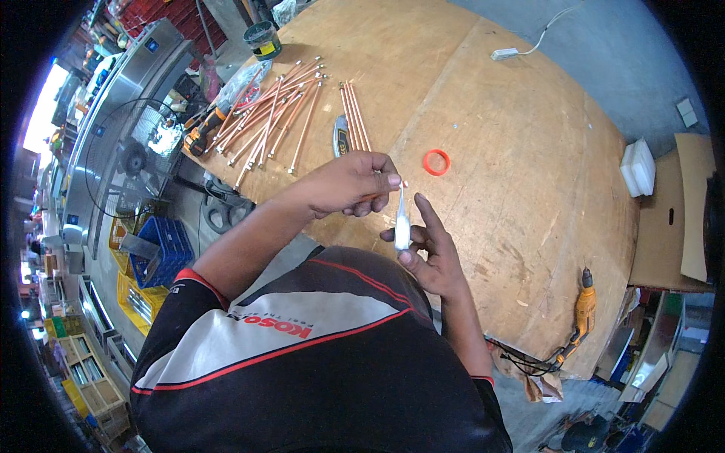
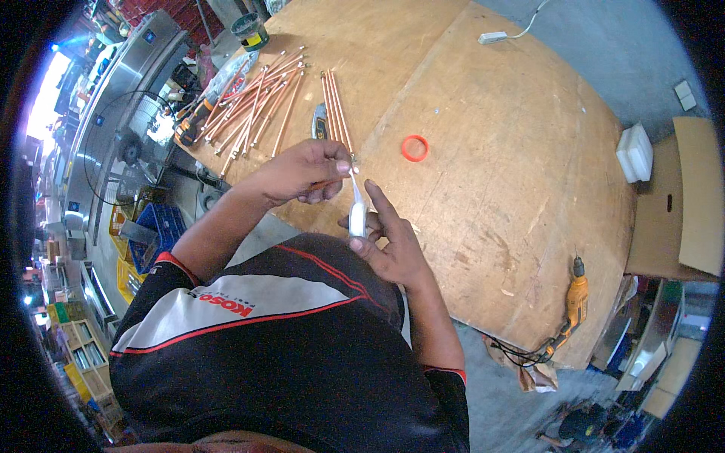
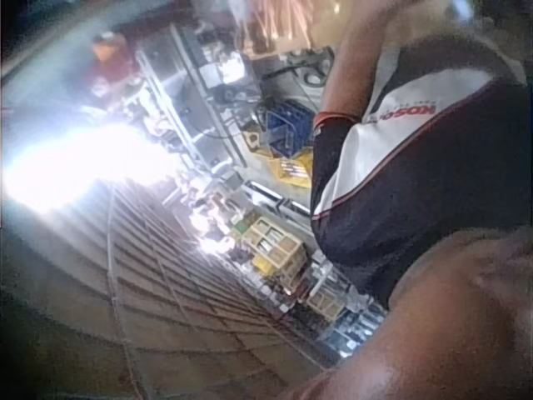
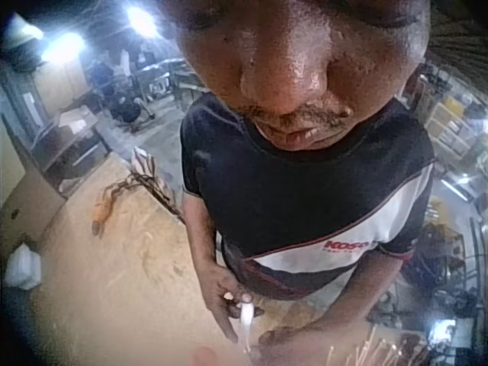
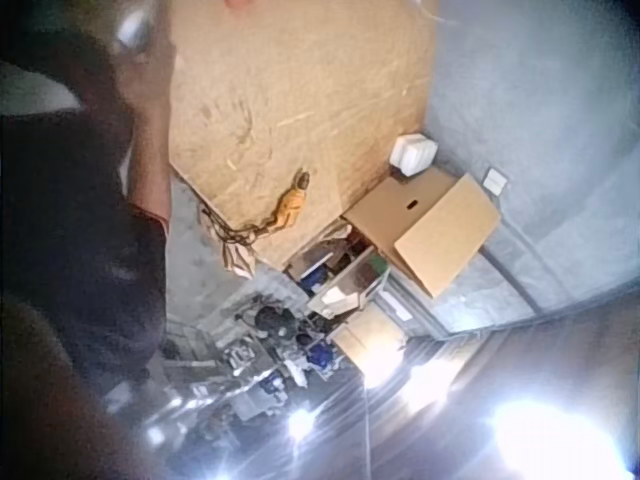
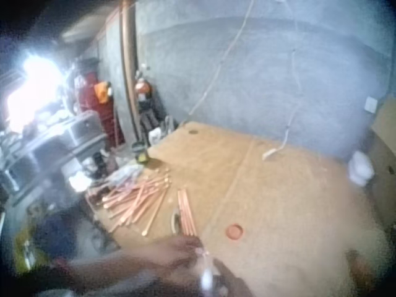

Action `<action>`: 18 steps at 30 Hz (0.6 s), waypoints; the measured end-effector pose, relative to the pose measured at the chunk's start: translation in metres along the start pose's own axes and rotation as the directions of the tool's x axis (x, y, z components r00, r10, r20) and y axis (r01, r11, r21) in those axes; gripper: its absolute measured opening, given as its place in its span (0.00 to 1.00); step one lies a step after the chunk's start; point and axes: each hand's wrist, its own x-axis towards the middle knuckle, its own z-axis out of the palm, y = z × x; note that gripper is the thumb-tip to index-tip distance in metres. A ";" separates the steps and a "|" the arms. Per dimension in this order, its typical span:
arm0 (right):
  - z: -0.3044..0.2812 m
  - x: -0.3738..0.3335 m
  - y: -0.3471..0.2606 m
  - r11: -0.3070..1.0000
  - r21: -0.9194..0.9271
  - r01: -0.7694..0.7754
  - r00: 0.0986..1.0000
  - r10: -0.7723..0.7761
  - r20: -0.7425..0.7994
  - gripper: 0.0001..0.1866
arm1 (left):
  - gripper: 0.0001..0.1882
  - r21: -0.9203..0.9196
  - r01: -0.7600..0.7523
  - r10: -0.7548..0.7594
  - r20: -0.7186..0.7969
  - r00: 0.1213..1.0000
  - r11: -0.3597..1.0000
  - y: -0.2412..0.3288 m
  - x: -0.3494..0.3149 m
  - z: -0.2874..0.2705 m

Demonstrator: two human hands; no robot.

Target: The person wraps white tape around the ends of multiple copper pipes on a wooden workbench. They pick up each pipe, apply tape by hand, and place the finished pieces back on the table.

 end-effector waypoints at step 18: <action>-0.015 0.025 -0.038 0.954 0.287 0.081 0.994 -0.058 -0.089 0.55 | 0.10 0.476 0.000 -0.026 0.048 0.999 0.879 -0.021 -0.006 0.037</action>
